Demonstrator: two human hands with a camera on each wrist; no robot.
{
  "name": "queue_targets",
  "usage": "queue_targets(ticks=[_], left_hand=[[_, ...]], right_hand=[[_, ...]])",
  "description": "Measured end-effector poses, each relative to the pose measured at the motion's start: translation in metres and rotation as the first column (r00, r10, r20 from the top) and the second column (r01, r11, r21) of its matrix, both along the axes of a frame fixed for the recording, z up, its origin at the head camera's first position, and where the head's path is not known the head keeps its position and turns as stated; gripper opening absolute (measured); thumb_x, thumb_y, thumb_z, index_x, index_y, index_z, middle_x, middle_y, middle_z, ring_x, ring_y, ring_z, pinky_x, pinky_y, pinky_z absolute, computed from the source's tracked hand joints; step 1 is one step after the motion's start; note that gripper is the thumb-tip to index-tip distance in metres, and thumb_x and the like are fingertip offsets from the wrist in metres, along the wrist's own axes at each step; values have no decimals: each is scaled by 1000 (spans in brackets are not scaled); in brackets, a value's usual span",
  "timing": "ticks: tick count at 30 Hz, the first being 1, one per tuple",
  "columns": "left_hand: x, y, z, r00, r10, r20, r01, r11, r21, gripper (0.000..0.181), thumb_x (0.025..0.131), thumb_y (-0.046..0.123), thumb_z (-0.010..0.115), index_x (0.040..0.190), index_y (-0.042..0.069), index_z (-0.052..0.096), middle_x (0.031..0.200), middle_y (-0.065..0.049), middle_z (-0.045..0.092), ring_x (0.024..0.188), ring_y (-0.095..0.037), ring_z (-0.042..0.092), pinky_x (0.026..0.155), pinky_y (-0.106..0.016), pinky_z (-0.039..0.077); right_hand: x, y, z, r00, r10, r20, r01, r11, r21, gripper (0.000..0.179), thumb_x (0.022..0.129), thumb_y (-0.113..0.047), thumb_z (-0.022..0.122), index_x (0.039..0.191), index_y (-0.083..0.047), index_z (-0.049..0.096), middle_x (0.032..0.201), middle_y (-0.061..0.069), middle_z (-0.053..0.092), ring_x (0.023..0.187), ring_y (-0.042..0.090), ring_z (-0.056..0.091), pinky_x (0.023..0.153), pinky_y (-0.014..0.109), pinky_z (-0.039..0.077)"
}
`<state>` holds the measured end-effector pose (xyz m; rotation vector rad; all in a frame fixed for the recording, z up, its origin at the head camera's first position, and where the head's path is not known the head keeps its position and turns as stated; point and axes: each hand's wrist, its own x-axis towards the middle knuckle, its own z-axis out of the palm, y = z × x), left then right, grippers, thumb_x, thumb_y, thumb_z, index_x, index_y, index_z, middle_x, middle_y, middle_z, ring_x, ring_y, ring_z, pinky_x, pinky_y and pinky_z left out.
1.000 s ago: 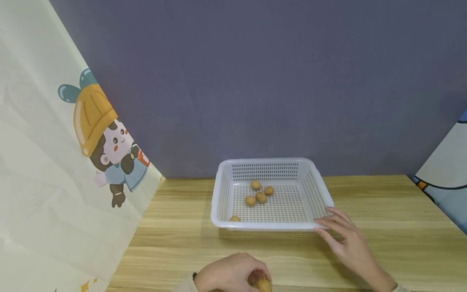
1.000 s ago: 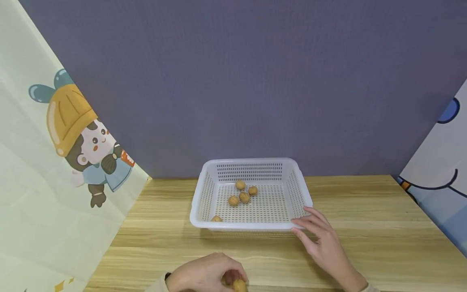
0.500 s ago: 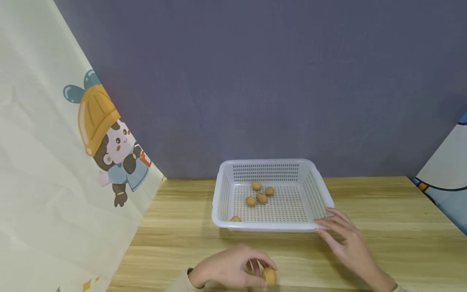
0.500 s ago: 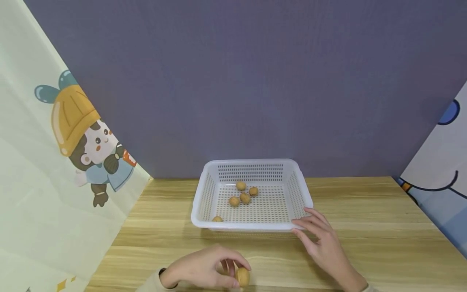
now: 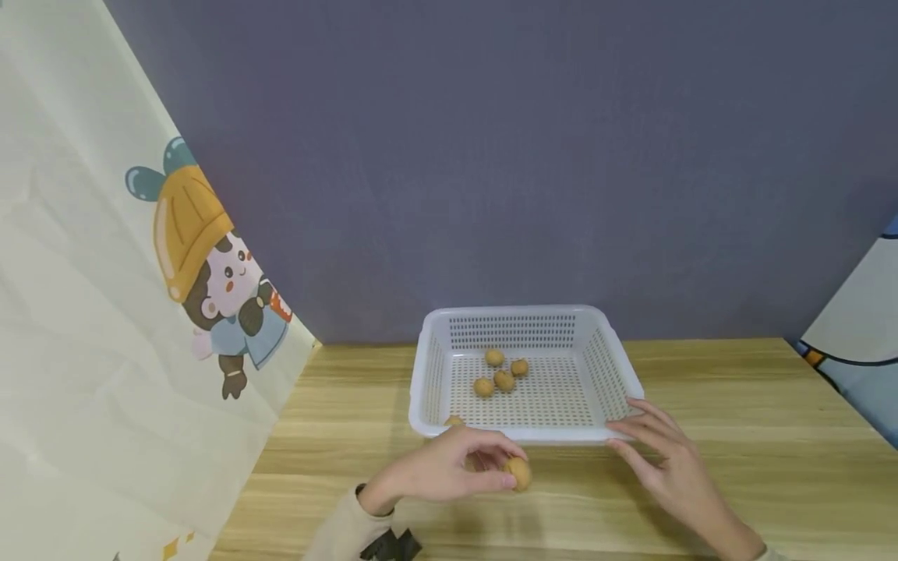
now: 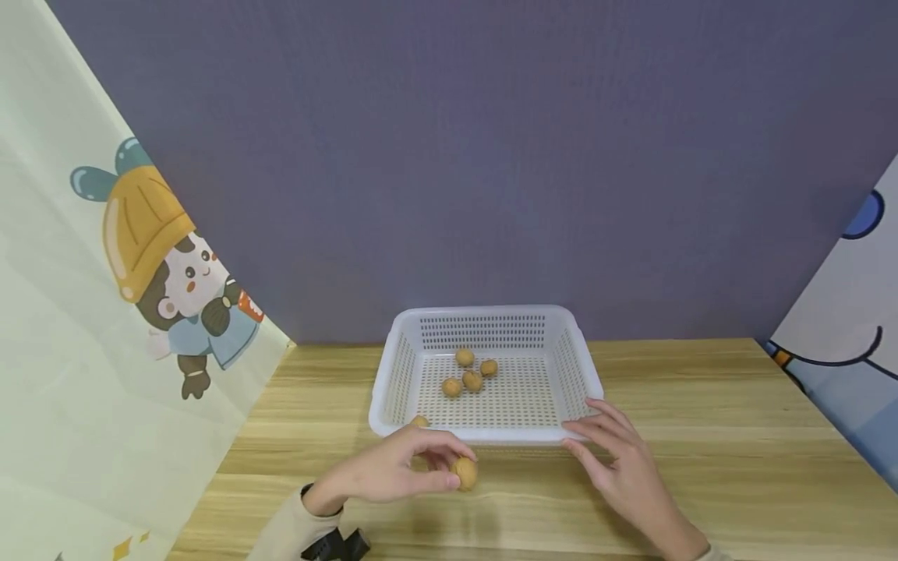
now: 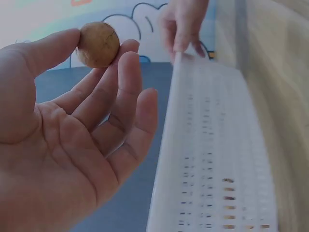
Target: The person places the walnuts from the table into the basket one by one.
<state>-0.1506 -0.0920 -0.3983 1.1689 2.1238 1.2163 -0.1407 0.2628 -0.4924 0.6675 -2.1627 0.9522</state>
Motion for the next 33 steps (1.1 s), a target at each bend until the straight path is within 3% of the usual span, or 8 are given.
queue_targets(ticks=[7,10,18,23,33], left_hand=[[-28,1,12,988,152,32,-153,988,28,34,103,22,71,133,8,70,112,-9,77,95,3,66,88,-22,59],[-41,3,12,982,187,24,-187,981,45,33,103,21,72,133,8,69,112,-9,75,93,-1,67,85,-24,59],[-77,22,18,970,231,-69,-232,973,6,35,102,24,74,133,8,68,116,-6,76,97,-1,68,91,-24,58],[-95,27,25,965,254,-62,-256,966,-21,38,103,27,72,137,12,66,122,-5,75,100,-9,69,90,-29,59],[-130,23,24,948,318,-33,-318,948,-19,44,105,28,69,144,9,62,134,-11,70,119,-22,68,99,-35,57]], right_hand=[[0,0,1,1000,8,-11,-9,1000,-6,45,67,6,88,108,-13,83,101,5,78,143,2,52,123,12,31],[0,0,1,1000,1,-1,-1,1000,4,45,68,5,88,108,-14,83,103,5,79,143,2,51,123,12,31],[-1,0,-1,1000,-2,-18,2,1000,0,46,66,4,89,108,-13,83,102,6,79,143,2,51,123,12,31],[1,-1,-1,1000,-13,4,13,1000,5,47,66,7,90,108,-14,83,103,5,79,143,0,50,122,10,30],[2,-4,2,1000,-15,24,15,1000,10,45,67,12,88,106,-9,83,103,3,78,144,1,49,121,9,30]])
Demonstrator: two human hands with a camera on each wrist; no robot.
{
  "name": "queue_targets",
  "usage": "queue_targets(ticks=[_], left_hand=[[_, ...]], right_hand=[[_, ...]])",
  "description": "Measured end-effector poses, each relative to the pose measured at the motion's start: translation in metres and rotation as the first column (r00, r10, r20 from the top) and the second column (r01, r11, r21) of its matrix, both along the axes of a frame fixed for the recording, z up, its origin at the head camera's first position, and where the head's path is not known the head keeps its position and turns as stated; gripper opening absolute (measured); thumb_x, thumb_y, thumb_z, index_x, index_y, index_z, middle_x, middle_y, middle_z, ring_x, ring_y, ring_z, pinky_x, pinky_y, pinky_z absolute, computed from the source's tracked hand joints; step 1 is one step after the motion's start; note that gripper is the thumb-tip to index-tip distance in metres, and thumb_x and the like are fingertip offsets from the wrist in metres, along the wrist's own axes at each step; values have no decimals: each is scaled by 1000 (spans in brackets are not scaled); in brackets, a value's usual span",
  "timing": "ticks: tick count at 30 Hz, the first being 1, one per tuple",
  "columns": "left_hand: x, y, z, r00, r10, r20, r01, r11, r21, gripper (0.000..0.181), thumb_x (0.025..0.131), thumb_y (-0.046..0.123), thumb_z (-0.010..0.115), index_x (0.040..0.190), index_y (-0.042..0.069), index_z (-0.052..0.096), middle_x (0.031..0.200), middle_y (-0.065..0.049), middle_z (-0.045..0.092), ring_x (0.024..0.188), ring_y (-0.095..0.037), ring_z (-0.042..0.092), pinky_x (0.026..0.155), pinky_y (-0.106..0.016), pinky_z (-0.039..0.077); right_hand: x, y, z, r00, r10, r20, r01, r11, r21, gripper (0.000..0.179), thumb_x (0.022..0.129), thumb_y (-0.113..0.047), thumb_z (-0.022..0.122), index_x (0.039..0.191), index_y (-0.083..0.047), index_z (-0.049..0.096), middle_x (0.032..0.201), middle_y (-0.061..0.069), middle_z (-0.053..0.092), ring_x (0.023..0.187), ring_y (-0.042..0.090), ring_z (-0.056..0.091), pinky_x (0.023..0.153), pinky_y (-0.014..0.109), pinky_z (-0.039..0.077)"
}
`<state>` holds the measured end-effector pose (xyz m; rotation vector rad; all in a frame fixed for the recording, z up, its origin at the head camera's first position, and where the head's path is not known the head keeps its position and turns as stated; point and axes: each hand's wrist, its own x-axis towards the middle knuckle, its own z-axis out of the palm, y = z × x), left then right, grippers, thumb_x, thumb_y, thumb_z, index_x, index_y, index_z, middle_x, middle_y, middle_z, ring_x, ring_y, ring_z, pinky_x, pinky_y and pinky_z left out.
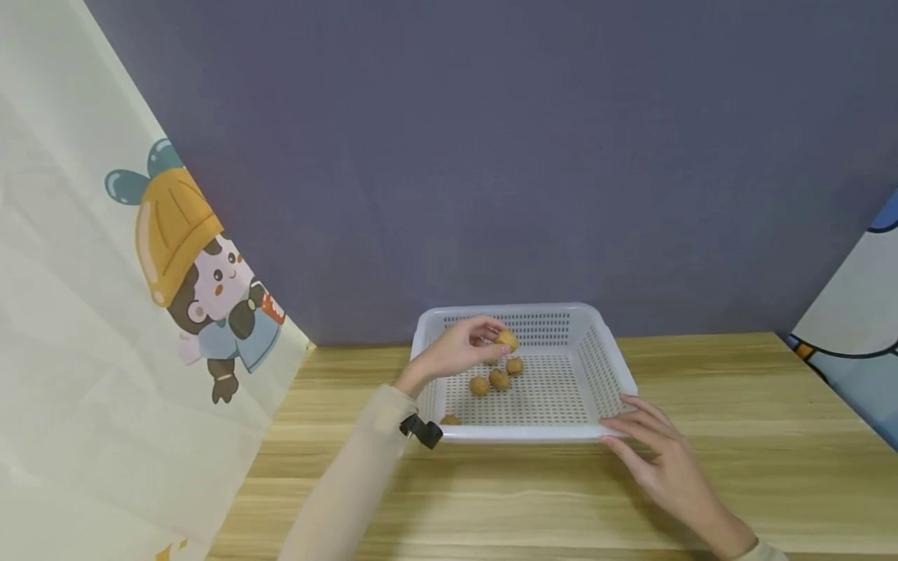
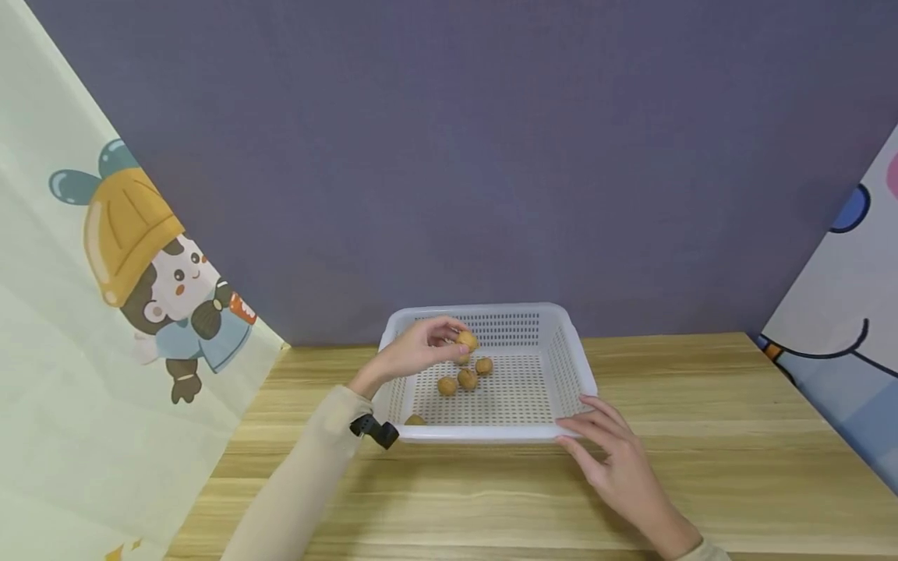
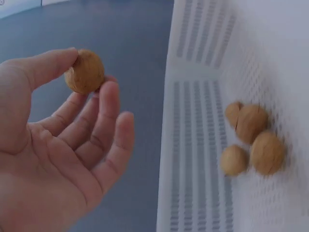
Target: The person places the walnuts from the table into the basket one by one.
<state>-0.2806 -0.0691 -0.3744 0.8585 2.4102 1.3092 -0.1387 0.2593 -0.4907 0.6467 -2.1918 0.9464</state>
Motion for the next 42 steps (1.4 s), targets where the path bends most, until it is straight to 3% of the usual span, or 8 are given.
queue_targets(ticks=[8,12,17,21,27,33,38,42], left_hand=[[-23,-7,-4,993,64,98,-67,997,27,47,107,35,66,148,14,60,142,-13,67,126,-29,67,100,-43,60],[-31,-8,-14,992,74,103,-76,997,10,51,107,37,67,151,13,58,141,-13,69,122,-30,69,95,-39,61],[-39,-13,-28,987,111,115,-111,994,-5,53,105,39,68,151,13,58,142,-15,67,121,-29,70,101,-49,59],[-44,-15,-41,987,147,69,-144,988,-56,48,103,37,70,144,11,64,139,-15,69,124,-29,68,101,-44,59],[-48,-16,-50,987,154,32,-150,983,-104,42,101,32,73,133,6,71,134,-14,72,125,-30,67,105,-43,57],[-52,-20,-54,976,202,77,-190,971,-145,38,100,36,75,129,11,74,128,-10,76,118,-28,72,103,-42,59],[-54,-21,-57,982,173,72,-160,974,-163,40,100,30,75,131,5,71,124,-15,77,113,-31,75,101,-41,60],[-53,-21,-58,989,140,50,-122,958,-260,41,99,32,75,131,7,71,129,-14,76,120,-30,72,104,-42,58]], right_hand=[[0,0,0,1000,-1,2,1,1000,1,45,67,11,89,106,-9,83,103,2,78,144,1,49,121,9,29],[-1,0,-1,1000,-4,2,4,1000,9,45,67,10,89,106,-11,83,104,3,78,143,-1,49,120,8,29],[-1,-3,-5,1000,5,-14,-5,1000,6,46,65,9,90,106,-12,83,102,5,79,143,-1,49,121,8,29],[1,-4,-4,1000,6,-7,-6,1000,10,46,66,9,89,106,-12,82,102,4,78,144,-2,48,120,7,28],[2,-1,-1,1000,3,1,-3,1000,8,44,66,10,88,106,-10,82,103,3,78,144,0,49,121,8,29],[1,-1,1,1000,-5,3,5,1000,8,43,67,10,88,106,-9,82,102,3,78,144,-1,48,120,8,29],[1,-1,1,1000,-14,0,14,1000,7,43,67,9,89,105,-10,83,102,3,78,143,-3,48,121,8,29],[1,-1,0,1000,-18,-5,18,1000,8,42,67,9,89,104,-10,83,102,3,79,143,-3,48,121,8,29]])
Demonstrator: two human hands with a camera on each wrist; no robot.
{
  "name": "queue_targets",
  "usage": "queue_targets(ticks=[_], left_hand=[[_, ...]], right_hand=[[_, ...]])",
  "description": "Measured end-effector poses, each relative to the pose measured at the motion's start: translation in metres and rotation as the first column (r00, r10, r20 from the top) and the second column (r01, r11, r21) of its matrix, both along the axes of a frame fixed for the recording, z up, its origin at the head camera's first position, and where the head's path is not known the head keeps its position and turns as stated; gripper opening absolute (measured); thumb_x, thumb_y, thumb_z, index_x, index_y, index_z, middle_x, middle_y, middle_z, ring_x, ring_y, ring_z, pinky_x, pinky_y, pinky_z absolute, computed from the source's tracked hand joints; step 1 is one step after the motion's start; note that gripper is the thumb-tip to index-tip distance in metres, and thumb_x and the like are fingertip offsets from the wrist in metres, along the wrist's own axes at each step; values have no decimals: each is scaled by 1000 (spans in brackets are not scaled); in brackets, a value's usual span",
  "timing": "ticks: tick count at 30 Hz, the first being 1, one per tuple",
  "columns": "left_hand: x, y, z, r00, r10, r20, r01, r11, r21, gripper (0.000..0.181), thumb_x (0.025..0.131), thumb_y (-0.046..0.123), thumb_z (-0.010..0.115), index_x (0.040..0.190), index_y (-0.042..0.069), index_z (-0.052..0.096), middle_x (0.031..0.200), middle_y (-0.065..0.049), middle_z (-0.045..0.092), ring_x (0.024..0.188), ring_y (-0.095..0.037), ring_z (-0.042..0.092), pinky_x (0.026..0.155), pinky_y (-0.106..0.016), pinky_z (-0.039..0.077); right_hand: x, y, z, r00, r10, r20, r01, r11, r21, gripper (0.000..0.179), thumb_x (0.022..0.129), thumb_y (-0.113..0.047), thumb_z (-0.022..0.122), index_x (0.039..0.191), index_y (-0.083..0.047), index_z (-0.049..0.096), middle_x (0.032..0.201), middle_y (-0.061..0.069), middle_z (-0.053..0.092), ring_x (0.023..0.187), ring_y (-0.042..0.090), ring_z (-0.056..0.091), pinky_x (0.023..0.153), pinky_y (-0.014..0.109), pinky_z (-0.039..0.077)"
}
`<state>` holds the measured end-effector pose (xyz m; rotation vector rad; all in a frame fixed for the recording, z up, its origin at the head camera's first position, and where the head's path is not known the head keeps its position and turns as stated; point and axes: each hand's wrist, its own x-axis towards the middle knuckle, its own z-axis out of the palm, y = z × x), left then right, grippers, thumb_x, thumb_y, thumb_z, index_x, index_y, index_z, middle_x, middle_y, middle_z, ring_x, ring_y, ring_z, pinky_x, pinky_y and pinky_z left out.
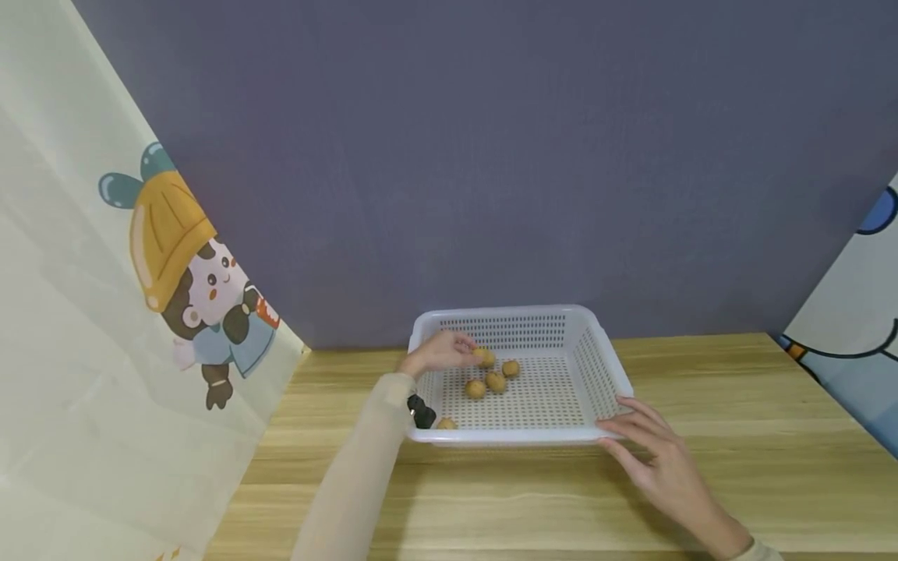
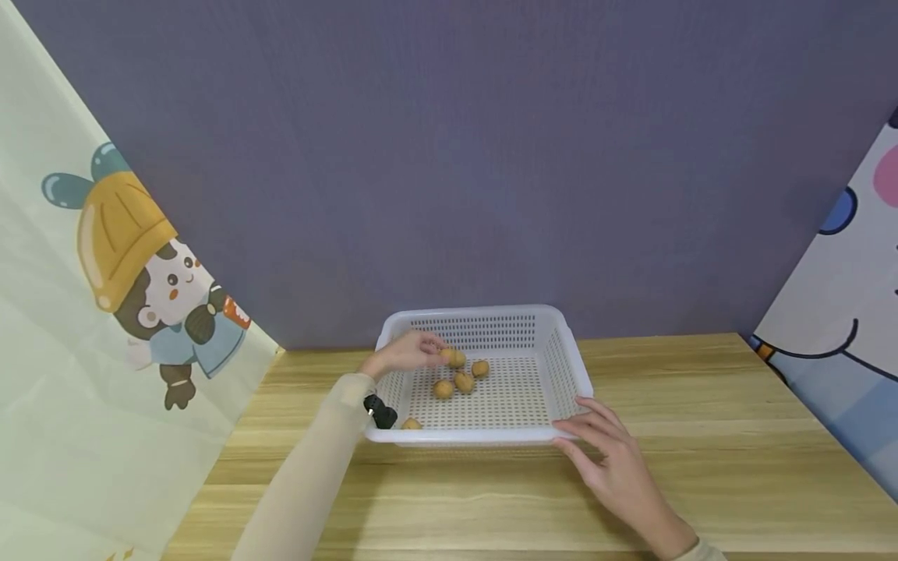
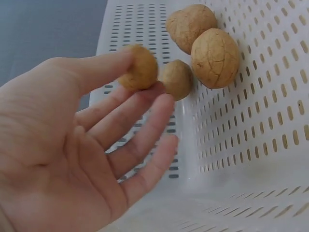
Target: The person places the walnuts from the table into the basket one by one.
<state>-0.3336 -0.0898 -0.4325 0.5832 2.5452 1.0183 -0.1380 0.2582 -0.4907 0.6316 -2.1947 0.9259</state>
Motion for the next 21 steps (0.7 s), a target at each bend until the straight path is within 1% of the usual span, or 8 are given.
queue_targets(ticks=[2,4,7,9,12,15,17,21], left_hand=[[0,0,-2,1000,-28,3,28,998,-50,41,99,33,75,131,7,71,130,-14,76,122,-30,71,106,-43,57],[0,0,-4,999,-48,8,48,994,-99,42,99,34,74,132,9,71,131,-12,75,123,-28,70,108,-44,56],[0,1,-6,997,-64,40,69,989,-129,43,100,35,73,133,8,70,124,-10,77,116,-26,71,108,-46,55],[0,2,-6,996,-64,63,72,987,-146,42,101,35,73,133,8,70,117,-8,78,109,-23,72,104,-43,56],[-2,3,-7,994,-69,81,81,985,-155,39,101,32,74,130,7,72,105,-6,79,97,-19,73,94,-35,57],[-2,5,-8,994,-72,80,85,982,-167,37,100,30,75,129,7,72,102,-5,79,92,-17,74,83,-27,56],[-1,5,-7,994,-69,81,82,982,-171,37,100,29,75,130,7,72,102,-6,80,91,-18,74,81,-25,54],[0,5,-6,995,-62,79,76,980,-185,38,101,30,74,131,8,72,100,-5,79,90,-16,72,81,-24,52]], right_hand=[[0,0,-1,1000,2,-4,-2,1000,1,42,66,8,89,104,-10,83,102,3,79,143,-2,48,121,8,29],[-1,0,-1,1000,8,-6,-8,1000,-3,43,66,8,89,104,-11,83,102,3,79,143,-2,49,121,9,29],[-1,0,-1,1000,18,-15,-18,1000,-13,45,66,8,89,105,-11,83,101,3,79,143,0,50,122,10,30],[-1,0,-1,1000,21,-15,-21,1000,-15,45,66,8,89,106,-12,83,101,3,79,143,0,50,122,11,30],[-1,0,-1,1000,26,-15,-26,1000,-18,46,66,8,89,106,-12,83,101,4,79,143,1,51,122,11,31],[-1,1,-1,1000,25,-5,-25,1000,-15,45,66,9,88,106,-12,83,102,5,78,143,1,50,122,11,31],[-1,1,-1,1000,24,-2,-24,1000,-15,45,66,10,88,106,-11,83,102,5,78,143,1,50,121,10,31],[-1,1,0,1000,18,2,-18,1000,-9,45,66,9,88,106,-11,83,103,4,78,143,1,50,121,10,31]])
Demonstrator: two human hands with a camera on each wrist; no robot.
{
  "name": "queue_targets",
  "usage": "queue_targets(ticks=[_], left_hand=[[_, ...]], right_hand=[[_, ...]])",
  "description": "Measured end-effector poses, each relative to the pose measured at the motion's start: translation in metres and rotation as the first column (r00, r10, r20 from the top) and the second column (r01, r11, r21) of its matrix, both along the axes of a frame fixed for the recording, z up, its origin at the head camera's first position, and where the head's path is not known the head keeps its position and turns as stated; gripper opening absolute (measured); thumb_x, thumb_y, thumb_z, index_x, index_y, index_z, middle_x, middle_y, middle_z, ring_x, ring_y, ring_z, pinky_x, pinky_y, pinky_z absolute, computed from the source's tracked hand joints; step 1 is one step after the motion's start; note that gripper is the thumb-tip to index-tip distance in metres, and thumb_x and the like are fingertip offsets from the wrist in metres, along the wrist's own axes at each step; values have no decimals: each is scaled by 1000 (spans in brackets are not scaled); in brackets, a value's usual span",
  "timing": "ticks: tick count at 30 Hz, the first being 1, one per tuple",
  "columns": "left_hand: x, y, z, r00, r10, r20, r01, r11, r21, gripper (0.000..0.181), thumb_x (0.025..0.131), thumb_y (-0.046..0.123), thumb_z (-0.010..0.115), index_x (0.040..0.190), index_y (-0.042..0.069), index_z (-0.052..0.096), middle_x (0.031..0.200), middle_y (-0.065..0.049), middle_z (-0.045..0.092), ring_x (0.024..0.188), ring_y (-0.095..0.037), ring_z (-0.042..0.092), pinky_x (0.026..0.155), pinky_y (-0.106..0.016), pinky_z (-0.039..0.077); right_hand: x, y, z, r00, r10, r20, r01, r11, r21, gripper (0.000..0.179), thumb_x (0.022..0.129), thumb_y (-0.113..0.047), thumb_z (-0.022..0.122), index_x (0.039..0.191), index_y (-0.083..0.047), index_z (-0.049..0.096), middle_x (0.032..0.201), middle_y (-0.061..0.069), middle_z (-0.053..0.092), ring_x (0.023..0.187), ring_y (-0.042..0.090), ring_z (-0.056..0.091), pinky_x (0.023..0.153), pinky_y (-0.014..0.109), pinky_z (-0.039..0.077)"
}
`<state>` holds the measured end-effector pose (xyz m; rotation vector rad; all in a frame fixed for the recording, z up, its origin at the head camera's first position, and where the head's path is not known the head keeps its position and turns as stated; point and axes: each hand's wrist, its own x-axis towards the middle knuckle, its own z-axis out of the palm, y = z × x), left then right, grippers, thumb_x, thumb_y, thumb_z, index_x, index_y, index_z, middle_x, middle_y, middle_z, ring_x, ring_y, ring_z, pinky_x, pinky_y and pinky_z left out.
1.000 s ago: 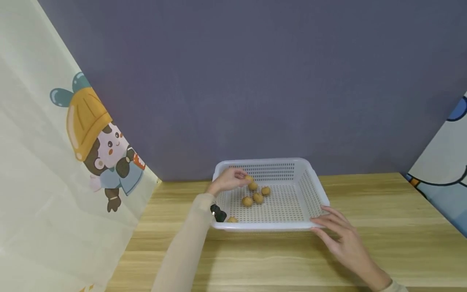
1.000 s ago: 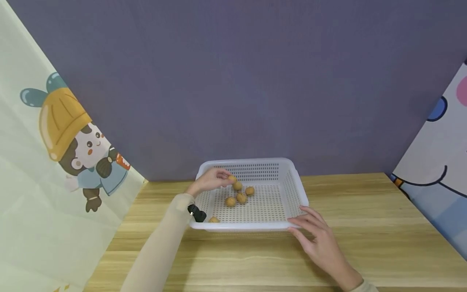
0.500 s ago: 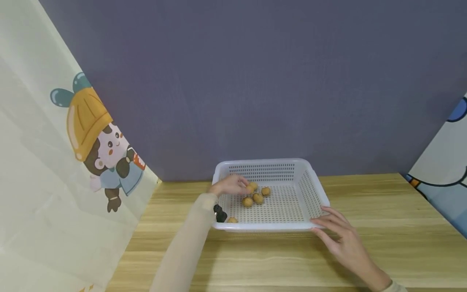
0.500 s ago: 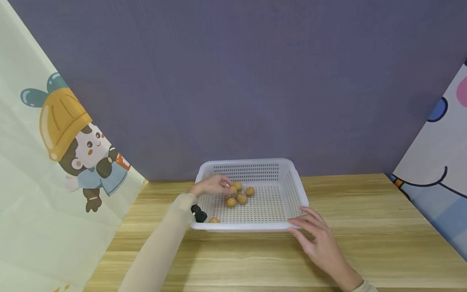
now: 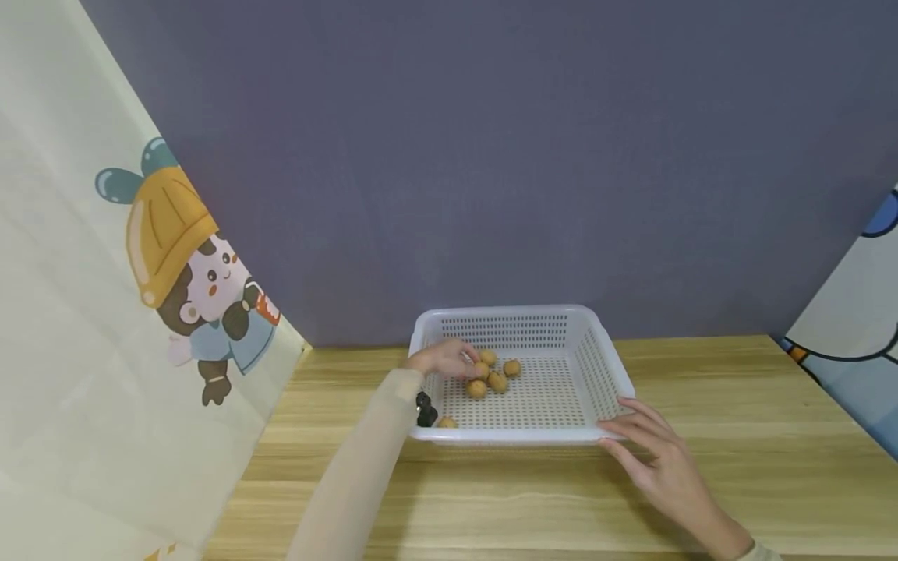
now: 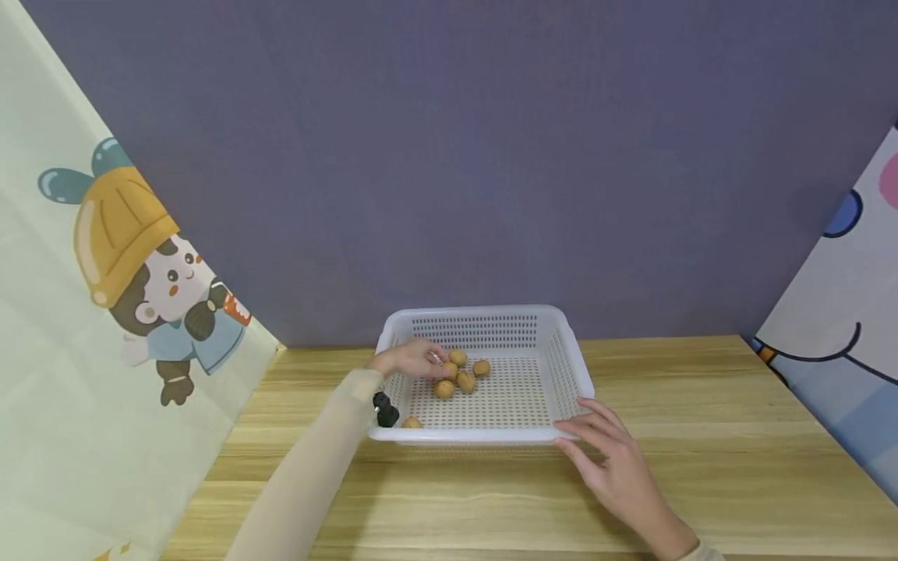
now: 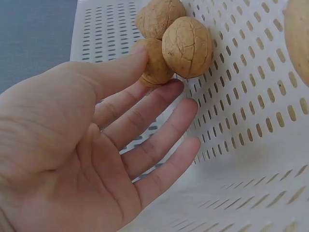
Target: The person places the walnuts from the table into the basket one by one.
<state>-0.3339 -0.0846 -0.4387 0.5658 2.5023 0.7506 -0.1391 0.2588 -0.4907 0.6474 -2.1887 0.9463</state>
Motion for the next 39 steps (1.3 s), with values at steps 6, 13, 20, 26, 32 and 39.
queue_targets(ticks=[6,13,20,26,32,39], left_hand=[[1,1,2,999,1,-39,-2,1000,-26,39,101,35,73,130,8,72,119,-9,77,107,-21,70,93,-33,57],[2,-9,20,996,-5,-85,4,1000,-11,42,107,35,64,138,7,67,141,-15,69,131,-33,65,109,-47,55],[15,-5,54,989,-57,-138,73,992,108,43,109,32,62,144,8,64,142,-13,69,133,-30,64,111,-46,54],[56,2,81,970,-109,-216,147,975,169,38,109,29,63,143,11,65,139,-10,71,128,-27,67,110,-42,54],[113,9,87,952,-180,-248,238,944,228,35,107,28,67,140,18,67,134,1,73,113,-9,70,101,-30,58],[173,6,78,884,-278,-376,373,905,207,30,104,21,71,133,15,72,129,3,76,109,-1,70,99,-19,55]], right_hand=[[1,0,0,1000,-4,-9,4,1000,-3,46,66,9,89,107,-12,83,103,4,79,143,1,51,122,10,31],[-4,-2,-1,1000,12,-7,-12,1000,-1,46,67,8,89,108,-14,83,104,4,79,142,2,51,121,10,31],[-2,0,-2,1000,19,-13,-19,1000,-14,46,67,10,89,108,-12,83,104,6,79,143,2,51,122,11,30],[0,3,-4,1000,7,-10,-7,1000,-11,46,67,8,89,108,-13,83,104,7,79,143,1,50,123,10,29],[4,3,-7,1000,1,-21,-2,1000,-14,47,66,10,89,107,-13,83,103,6,79,143,0,50,122,10,30],[1,3,-3,1000,8,-27,-8,1000,-1,47,67,8,88,108,-14,82,105,5,79,144,1,50,123,12,30]])
